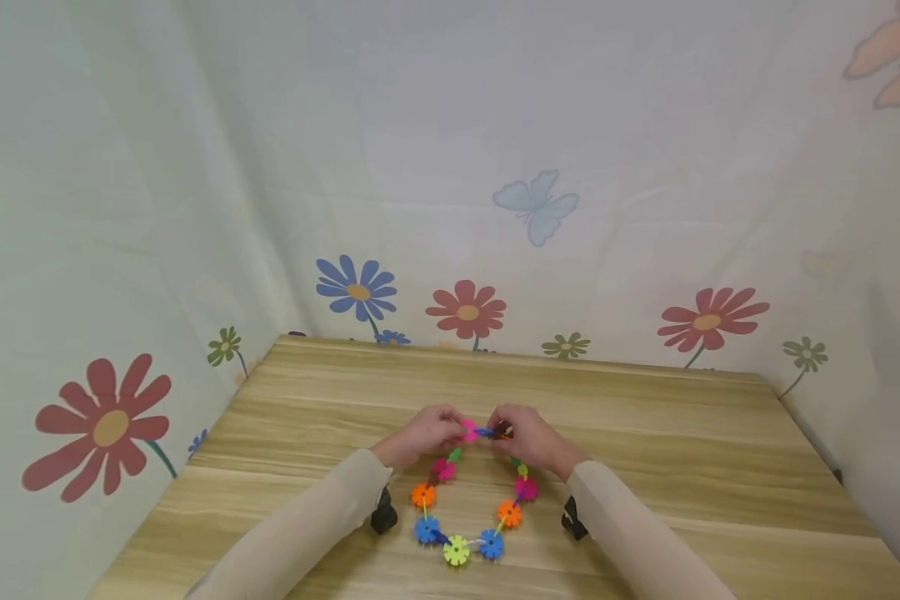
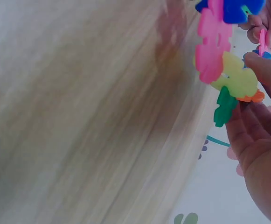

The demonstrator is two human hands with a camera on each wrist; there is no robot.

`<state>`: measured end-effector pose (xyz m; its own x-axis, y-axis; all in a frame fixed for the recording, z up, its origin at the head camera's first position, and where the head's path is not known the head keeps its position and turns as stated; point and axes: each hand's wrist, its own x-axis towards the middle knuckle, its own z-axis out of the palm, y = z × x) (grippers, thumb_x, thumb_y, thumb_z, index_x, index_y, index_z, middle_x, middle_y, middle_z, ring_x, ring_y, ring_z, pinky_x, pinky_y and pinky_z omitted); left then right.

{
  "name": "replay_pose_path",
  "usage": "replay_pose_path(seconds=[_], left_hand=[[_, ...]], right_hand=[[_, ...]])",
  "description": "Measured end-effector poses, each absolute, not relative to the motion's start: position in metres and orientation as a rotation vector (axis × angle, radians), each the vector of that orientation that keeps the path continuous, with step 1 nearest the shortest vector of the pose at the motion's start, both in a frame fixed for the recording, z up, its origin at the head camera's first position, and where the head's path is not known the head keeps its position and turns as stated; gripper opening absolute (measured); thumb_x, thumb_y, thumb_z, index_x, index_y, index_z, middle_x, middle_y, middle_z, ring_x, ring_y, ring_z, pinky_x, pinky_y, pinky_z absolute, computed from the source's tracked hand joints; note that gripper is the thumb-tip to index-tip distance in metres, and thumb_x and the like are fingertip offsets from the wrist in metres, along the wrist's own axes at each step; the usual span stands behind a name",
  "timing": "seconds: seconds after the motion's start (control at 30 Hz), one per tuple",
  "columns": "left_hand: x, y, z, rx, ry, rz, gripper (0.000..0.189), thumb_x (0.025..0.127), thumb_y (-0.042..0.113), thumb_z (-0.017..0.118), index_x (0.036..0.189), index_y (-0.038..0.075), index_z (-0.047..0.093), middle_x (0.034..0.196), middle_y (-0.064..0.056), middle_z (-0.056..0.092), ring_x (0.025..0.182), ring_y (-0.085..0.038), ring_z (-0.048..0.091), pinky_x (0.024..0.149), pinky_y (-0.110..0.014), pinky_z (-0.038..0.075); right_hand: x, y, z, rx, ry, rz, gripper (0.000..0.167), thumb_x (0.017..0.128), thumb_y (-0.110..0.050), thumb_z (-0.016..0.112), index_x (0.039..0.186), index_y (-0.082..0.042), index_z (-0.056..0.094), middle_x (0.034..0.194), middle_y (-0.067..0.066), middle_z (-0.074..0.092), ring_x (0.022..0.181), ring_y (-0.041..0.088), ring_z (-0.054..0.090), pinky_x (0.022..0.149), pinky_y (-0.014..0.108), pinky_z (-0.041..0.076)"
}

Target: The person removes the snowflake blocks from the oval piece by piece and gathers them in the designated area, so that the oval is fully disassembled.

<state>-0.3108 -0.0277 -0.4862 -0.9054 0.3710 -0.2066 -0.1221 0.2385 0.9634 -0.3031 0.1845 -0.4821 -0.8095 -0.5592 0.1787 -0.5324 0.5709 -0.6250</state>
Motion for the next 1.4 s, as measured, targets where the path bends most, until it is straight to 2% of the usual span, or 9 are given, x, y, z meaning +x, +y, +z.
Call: replay_pose_path(seconds=[0.2,0.33,0.47,0.6,0.77,0.93,1.13,1.4], left_hand=[[-0.3119,-0.0279,-0.4895,0.240,2.097,1.723,0.012,0.087,0.009,0.065,0.096,0.002,0.063,0.084,-0.004,0.064,0.067,-0.015,0.056,0.062,-0.026,0.049],[-0.3122,-0.0284,-0.4895,0.256,2.090,1.753,0.013,0.087,0.011,0.068,0.095,0.001,0.064,0.082,-0.004,0.065,0.069,-0.015,0.058,0.062,-0.026,0.049],[-0.3117,-0.0277,-0.4888,0.269,2.076,1.770,0.013,0.088,0.010,0.067,0.095,0.000,0.063,0.084,-0.005,0.066,0.080,-0.024,0.064,0.068,-0.029,0.052],[-0.3085,-0.0261,-0.4863,0.292,2.112,1.758,0.012,0.089,0.008,0.065,0.096,-0.002,0.062,0.086,-0.009,0.065,0.087,-0.032,0.063,0.072,-0.034,0.053],[-0.3080,-0.0226,-0.4875,0.298,2.189,1.736,0.012,0.090,0.006,0.064,0.096,-0.004,0.060,0.085,-0.012,0.065,0.086,-0.036,0.063,0.073,-0.038,0.052],[-0.3092,-0.0218,-0.4877,0.317,2.236,1.701,0.010,0.088,0.007,0.067,0.090,0.000,0.060,0.078,-0.008,0.063,0.074,-0.027,0.062,0.064,-0.030,0.050],[-0.3098,-0.0210,-0.4861,0.345,2.302,1.658,0.007,0.088,0.006,0.066,0.087,0.002,0.061,0.074,-0.006,0.061,0.063,-0.017,0.054,0.057,-0.025,0.045],[-0.3060,-0.0214,-0.4831,0.326,2.354,1.618,0.006,0.088,0.004,0.065,0.086,0.002,0.060,0.070,-0.005,0.057,0.058,-0.015,0.048,0.053,-0.024,0.043]], right_hand=[[-0.3020,0.1840,-0.4847,-0.988,2.747,-1.117,0.017,0.080,-0.001,0.074,0.091,-0.009,0.064,0.091,-0.002,0.062,0.085,0.015,0.062,0.076,0.032,0.053],[-0.3030,0.1835,-0.4851,-1.025,2.737,-1.154,0.016,0.080,0.000,0.073,0.092,-0.008,0.065,0.092,0.000,0.064,0.085,0.016,0.063,0.075,0.032,0.053],[-0.3043,0.1840,-0.4842,-1.031,2.759,-1.123,0.007,0.086,-0.004,0.068,0.092,-0.008,0.067,0.093,-0.001,0.063,0.084,0.013,0.062,0.073,0.029,0.053],[-0.3041,0.1844,-0.4812,-1.044,2.776,-1.072,0.004,0.089,-0.006,0.065,0.092,-0.007,0.067,0.092,-0.003,0.062,0.083,0.010,0.061,0.073,0.027,0.052],[-0.3026,0.1849,-0.4781,-1.072,2.787,-1.043,0.008,0.088,-0.003,0.066,0.092,-0.009,0.068,0.093,-0.002,0.062,0.082,0.010,0.061,0.073,0.028,0.052],[-0.3034,0.1860,-0.4781,-1.089,2.797,-1.019,0.010,0.087,-0.003,0.067,0.093,-0.010,0.068,0.093,-0.003,0.062,0.082,0.010,0.060,0.073,0.028,0.052],[-0.3039,0.1860,-0.4768,-1.143,2.791,-1.030,0.008,0.086,-0.001,0.067,0.092,-0.008,0.067,0.092,0.000,0.063,0.082,0.012,0.061,0.072,0.030,0.053],[-0.3033,0.1852,-0.4775,-1.149,2.784,-1.021,0.009,0.087,-0.002,0.067,0.092,-0.009,0.067,0.092,-0.001,0.062,0.082,0.010,0.060,0.072,0.028,0.052]])
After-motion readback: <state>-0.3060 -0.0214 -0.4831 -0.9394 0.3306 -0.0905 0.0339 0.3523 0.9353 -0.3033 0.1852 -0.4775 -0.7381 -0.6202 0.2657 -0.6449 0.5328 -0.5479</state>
